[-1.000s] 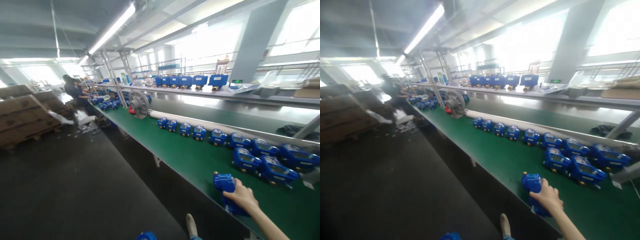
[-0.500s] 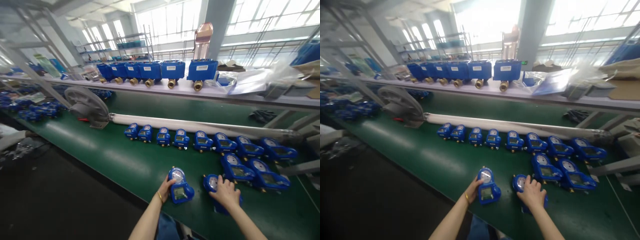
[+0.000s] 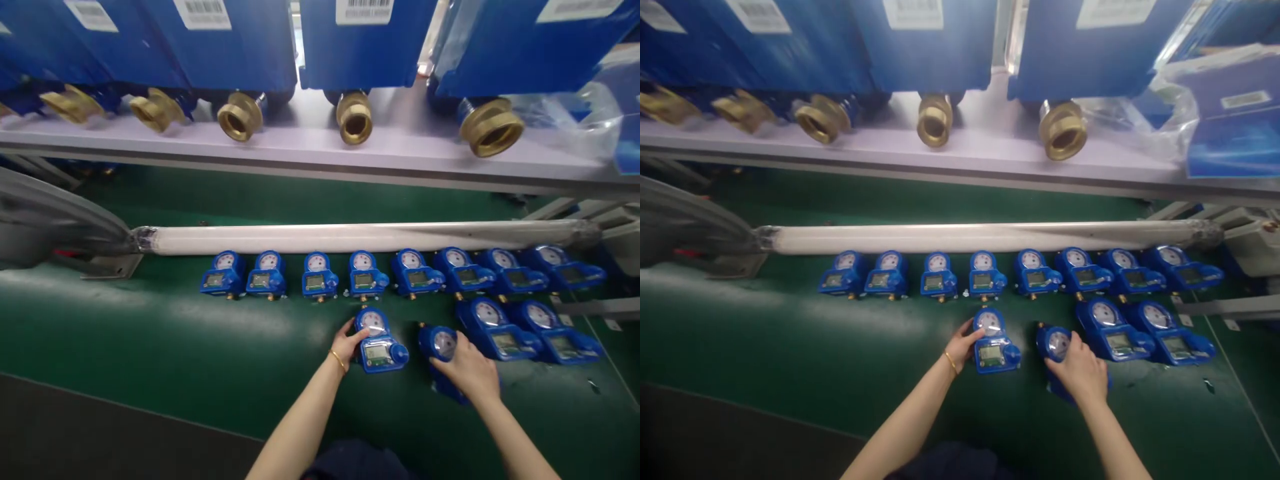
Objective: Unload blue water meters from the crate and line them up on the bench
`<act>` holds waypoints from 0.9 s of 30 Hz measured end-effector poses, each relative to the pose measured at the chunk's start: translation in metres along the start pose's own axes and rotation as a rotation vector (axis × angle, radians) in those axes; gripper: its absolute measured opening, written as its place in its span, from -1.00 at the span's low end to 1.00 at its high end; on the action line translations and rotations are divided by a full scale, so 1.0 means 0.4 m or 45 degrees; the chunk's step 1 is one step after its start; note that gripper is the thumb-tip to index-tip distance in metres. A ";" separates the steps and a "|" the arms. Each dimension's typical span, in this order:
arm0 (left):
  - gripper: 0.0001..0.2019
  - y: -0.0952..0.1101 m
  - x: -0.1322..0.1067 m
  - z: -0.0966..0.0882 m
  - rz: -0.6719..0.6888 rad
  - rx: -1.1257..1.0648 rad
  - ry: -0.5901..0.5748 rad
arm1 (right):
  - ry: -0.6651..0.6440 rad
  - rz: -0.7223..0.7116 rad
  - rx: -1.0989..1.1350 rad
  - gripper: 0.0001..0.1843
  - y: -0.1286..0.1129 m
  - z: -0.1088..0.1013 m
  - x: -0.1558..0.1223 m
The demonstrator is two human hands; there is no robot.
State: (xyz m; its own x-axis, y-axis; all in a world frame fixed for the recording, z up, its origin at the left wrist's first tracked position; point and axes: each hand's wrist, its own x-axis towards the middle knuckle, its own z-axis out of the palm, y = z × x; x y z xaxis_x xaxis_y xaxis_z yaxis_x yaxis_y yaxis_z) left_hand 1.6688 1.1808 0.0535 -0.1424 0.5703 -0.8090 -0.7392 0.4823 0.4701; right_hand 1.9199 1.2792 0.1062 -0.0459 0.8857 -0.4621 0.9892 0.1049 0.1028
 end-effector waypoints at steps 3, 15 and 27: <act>-0.02 0.003 0.023 0.019 0.009 0.003 0.043 | -0.009 0.052 -0.005 -0.09 -0.036 -0.028 0.025; -0.05 0.010 0.029 0.020 0.053 0.001 0.001 | -0.108 0.159 0.043 -0.09 -0.053 -0.068 0.041; -0.01 0.030 0.030 0.009 -0.020 0.112 -0.127 | -0.098 0.231 0.041 -0.09 -0.135 -0.124 0.090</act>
State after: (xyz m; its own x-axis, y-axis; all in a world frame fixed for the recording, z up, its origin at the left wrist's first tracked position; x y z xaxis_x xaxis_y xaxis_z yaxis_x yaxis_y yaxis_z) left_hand 1.6607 1.1958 0.0506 -0.0620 0.6232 -0.7796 -0.6793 0.5459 0.4904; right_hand 1.8578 1.3278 0.1276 0.1430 0.8515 -0.5045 0.9843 -0.0689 0.1627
